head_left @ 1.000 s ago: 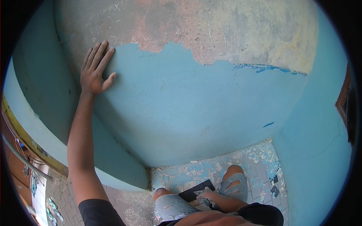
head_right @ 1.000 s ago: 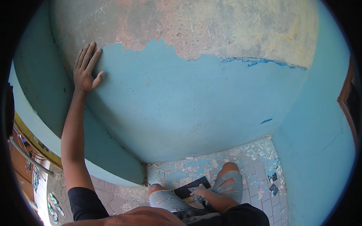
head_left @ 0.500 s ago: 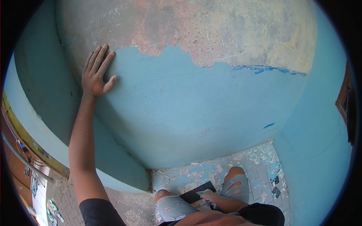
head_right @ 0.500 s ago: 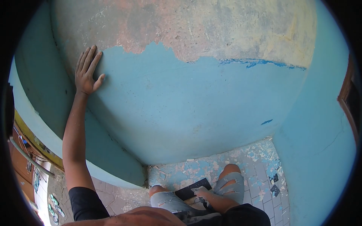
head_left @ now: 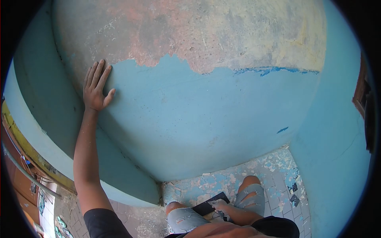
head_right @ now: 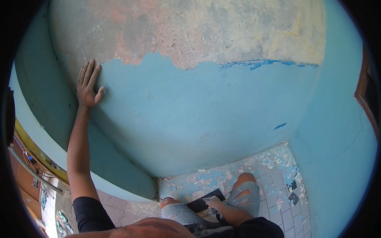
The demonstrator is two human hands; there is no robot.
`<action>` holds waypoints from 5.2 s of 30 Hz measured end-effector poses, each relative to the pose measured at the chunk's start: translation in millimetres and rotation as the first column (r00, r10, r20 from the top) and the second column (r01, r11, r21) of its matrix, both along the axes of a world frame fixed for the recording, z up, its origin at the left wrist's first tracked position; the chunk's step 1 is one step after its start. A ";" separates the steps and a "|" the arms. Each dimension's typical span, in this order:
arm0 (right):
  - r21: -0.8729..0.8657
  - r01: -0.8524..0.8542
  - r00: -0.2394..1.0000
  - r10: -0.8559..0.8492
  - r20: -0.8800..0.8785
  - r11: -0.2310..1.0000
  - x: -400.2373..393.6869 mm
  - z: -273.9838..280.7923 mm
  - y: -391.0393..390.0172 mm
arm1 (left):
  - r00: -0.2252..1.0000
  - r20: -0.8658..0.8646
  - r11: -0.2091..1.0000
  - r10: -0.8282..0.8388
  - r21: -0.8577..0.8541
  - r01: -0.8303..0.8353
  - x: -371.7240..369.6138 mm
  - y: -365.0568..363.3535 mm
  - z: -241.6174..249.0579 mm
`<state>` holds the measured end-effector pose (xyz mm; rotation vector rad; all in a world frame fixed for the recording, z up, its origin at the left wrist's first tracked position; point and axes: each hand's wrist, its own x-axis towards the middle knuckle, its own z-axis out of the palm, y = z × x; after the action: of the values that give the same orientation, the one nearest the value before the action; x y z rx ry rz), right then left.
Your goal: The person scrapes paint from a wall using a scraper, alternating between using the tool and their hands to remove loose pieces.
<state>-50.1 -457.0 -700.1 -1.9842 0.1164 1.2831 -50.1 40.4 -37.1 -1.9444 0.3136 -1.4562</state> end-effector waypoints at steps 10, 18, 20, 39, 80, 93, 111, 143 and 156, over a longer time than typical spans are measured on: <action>0.135 0.044 0.996 -0.054 0.067 0.990 6.8 2.7 5.6 | 0.988 0.077 0.989 0.131 -0.073 -0.126 -1.9 1.6 -12.7; 0.210 0.182 0.983 -0.186 -0.001 0.961 15.2 4.9 4.1 | 0.995 0.039 0.944 0.088 -0.324 -0.071 87.6 -138.0 -13.9; 0.206 0.205 0.979 -0.204 -0.024 0.957 17.1 5.0 4.6 | 0.997 0.001 0.952 0.082 -0.297 -0.078 120.8 -178.3 -23.5; 0.214 0.191 0.980 -0.197 0.005 0.958 10.4 21.9 6.4 | 0.962 0.270 0.882 -0.043 -0.443 0.164 134.1 -171.0 -59.7; 0.274 0.114 0.986 -0.143 0.090 0.955 6.6 34.1 -11.4 | 0.980 0.041 0.606 -0.194 -0.781 0.152 107.5 -199.2 -25.0; 0.225 0.095 0.988 -0.120 0.101 0.970 7.3 28.0 -9.8 | 0.984 0.030 0.607 -0.174 -0.784 0.131 106.3 -199.4 -23.7; 0.254 0.047 0.992 -0.076 0.105 0.966 9.6 27.8 -11.3 | 0.983 0.019 0.617 -0.183 -0.776 0.130 107.9 -194.2 -25.6; 0.254 0.069 0.986 -0.104 0.127 0.965 7.9 25.2 -12.1 | 0.993 -0.029 0.630 -0.118 -0.775 0.052 104.1 -200.8 -22.0; 0.276 0.076 0.991 -0.104 0.088 0.958 8.4 28.3 -13.8 | 0.993 -0.046 0.659 -0.113 -0.751 0.040 107.4 -191.7 -23.3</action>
<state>-41.8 -470.8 -671.8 -1.7821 -0.0184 1.0752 57.3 -151.3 -60.4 -2.6803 -0.2354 -1.7245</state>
